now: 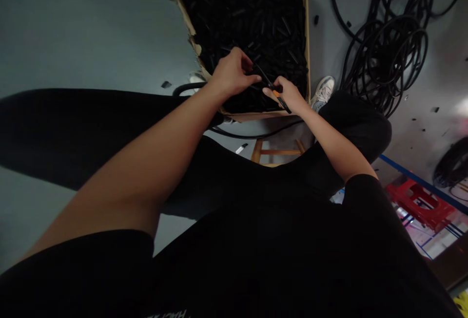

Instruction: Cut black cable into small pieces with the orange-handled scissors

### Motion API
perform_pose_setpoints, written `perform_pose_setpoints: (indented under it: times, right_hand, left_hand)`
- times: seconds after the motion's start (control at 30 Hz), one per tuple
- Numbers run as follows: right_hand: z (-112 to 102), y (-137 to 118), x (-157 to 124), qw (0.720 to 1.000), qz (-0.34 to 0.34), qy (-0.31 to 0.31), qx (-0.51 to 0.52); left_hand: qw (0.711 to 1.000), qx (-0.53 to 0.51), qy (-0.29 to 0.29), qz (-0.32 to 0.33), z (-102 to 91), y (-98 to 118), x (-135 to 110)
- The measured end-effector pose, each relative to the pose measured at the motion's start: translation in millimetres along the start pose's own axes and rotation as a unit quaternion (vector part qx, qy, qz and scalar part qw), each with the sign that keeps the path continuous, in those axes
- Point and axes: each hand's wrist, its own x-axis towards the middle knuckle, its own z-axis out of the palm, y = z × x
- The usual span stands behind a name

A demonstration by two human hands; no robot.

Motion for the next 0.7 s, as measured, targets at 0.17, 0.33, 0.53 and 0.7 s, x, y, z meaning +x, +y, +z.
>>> perform_pose_setpoints:
  times: [0.17, 0.33, 0.53, 0.7]
  right_hand:
    - [2.3, 4.8, 3.9, 0.999, -0.003, -0.023, 0.032]
    - [1.6, 5.3, 4.4, 0.999, -0.029, -0.008, 0.011]
    - [2.1, 0.7, 1.7, 0.999, -0.028, 0.023, 0.0]
    - [1.2, 3.7, 1.6, 0.999, -0.007, 0.004, 0.031]
  left_hand:
    - [0.999, 0.016, -0.022, 0.024, 3.9, -4.0, 4.5]
    - [0.998, 0.024, -0.038, 0.055, 7.3, -5.0, 7.3]
    - [0.997, 0.032, -0.043, 0.052, 5.7, -5.3, 8.7]
    - [0.994, 0.061, -0.077, 0.048, 6.9, -0.3, 4.3]
